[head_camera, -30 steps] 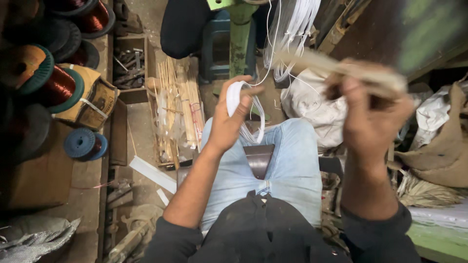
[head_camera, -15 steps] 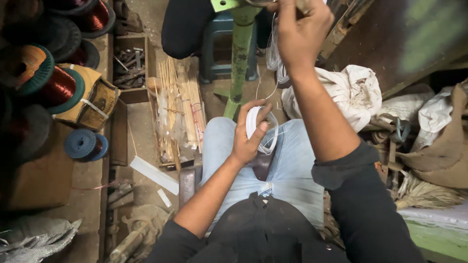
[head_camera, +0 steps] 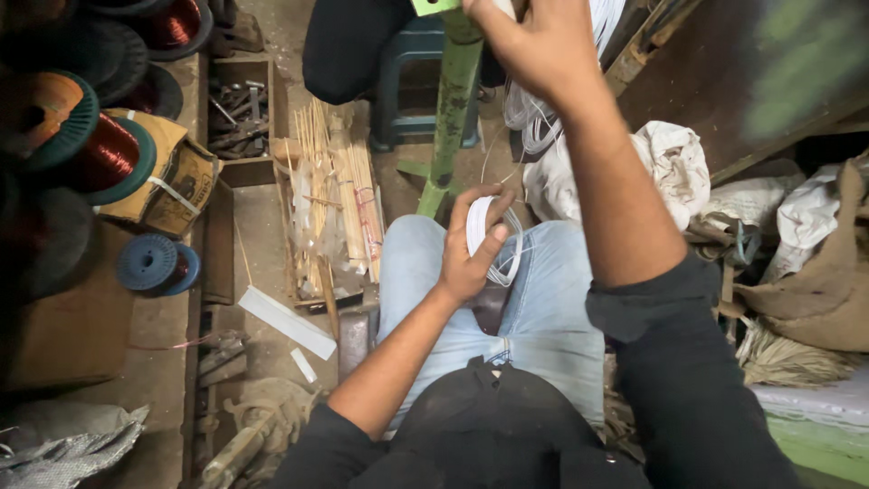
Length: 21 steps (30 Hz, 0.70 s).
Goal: The person winds white wire onto a green stand using a hammer and a wooden stick. They repeatedly tap the wire to secure it, then remove and reposition the wire bundle.
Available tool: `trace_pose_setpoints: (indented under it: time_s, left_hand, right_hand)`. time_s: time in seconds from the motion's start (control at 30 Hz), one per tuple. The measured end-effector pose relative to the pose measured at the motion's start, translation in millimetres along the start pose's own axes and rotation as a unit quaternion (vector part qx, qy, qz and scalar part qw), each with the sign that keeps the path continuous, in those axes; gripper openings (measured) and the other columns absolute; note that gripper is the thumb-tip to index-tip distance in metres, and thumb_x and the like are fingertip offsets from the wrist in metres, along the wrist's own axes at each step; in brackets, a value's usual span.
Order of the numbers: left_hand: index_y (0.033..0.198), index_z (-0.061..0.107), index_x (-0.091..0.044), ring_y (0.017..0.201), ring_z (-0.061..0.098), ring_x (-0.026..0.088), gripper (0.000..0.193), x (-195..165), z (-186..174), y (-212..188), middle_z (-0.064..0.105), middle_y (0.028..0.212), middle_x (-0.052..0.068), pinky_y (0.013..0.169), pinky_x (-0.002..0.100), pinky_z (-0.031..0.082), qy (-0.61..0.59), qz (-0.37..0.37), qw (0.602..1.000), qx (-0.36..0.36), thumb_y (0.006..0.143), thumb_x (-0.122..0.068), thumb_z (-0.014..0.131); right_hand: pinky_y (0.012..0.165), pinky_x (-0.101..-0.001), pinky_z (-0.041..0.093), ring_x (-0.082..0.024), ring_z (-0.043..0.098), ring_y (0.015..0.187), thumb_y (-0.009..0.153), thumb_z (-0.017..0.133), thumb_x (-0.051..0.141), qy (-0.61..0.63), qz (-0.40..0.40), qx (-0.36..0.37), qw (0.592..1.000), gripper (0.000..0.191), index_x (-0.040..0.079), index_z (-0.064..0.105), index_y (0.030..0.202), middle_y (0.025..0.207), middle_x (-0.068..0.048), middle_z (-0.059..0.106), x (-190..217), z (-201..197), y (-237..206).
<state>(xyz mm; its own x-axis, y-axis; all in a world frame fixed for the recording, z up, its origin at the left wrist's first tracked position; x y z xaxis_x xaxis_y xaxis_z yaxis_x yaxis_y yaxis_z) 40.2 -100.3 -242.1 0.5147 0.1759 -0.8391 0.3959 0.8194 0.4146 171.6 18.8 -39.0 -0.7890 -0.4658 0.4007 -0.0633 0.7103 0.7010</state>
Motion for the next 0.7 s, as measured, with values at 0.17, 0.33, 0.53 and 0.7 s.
trace_pose_setpoints:
  time_s: [0.17, 0.33, 0.53, 0.7]
  left_hand:
    - [0.150, 0.036, 0.000, 0.149, 0.051, 0.027, 0.056, 2, 5, 0, 0.048, 0.151, 0.013, 0.107, 0.030, 0.050, -0.075, 0.008, 0.997, 0.009, 0.105, -0.020, 0.064]
    - [0.150, 0.037, 0.000, 0.120, 0.058, 0.024, 0.058, 7, 3, -1, 0.058, 0.148, 0.016, 0.097, 0.028, 0.048, -0.036, -0.036, 0.999, -0.003, 0.102, -0.018, 0.063]
    - [0.151, 0.035, 0.000, 0.150, 0.050, 0.030, 0.055, 1, 5, -1, 0.048, 0.152, 0.013, 0.110, 0.030, 0.047, -0.062, 0.013, 0.998, 0.011, 0.106, -0.019, 0.062]
    - [0.150, 0.036, 0.001, 0.150, 0.049, 0.032, 0.053, 1, 6, -1, 0.044, 0.154, 0.013, 0.107, 0.031, 0.047, -0.051, 0.021, 0.998, 0.015, 0.107, -0.019, 0.060]
  right_hand:
    - [0.065, -0.0271, 0.049, -0.011, 0.062, 0.072, 0.104, 0.074, 0.029, 0.255, 0.145, 0.250, 0.923, 0.027, 0.003, 0.066, 0.102, 0.079, -0.002, 0.064, -26, -5, 9]
    - [0.074, -0.0259, 0.051, -0.012, 0.067, 0.079, 0.113, 0.062, 0.024, 0.299, 0.091, 0.291, 0.904, 0.024, 0.002, 0.072, 0.113, 0.088, -0.006, 0.072, -38, -19, 10]
    - [0.061, -0.0257, 0.052, -0.012, 0.065, 0.066, 0.115, 0.054, 0.034, 0.101, 0.170, 0.212, 0.957, 0.035, 0.006, 0.071, 0.102, 0.074, -0.004, 0.067, -51, 8, 18]
    - [0.063, -0.0289, 0.052, -0.014, 0.064, 0.070, 0.116, 0.060, 0.028, 0.206, 0.129, 0.201, 0.949, 0.027, 0.004, 0.069, 0.111, 0.086, -0.004, 0.066, -26, -6, 19]
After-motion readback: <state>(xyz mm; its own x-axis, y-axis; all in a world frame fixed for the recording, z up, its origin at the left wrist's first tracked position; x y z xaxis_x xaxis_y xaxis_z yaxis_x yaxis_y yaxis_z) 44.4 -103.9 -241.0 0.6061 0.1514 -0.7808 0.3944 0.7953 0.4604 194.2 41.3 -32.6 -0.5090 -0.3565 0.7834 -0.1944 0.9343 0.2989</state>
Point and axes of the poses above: each hand's wrist, its own y-axis towards the middle knuckle, its own z-axis out of the palm, x = y × z, the point moved 6 cm from there along y, towards the middle knuckle
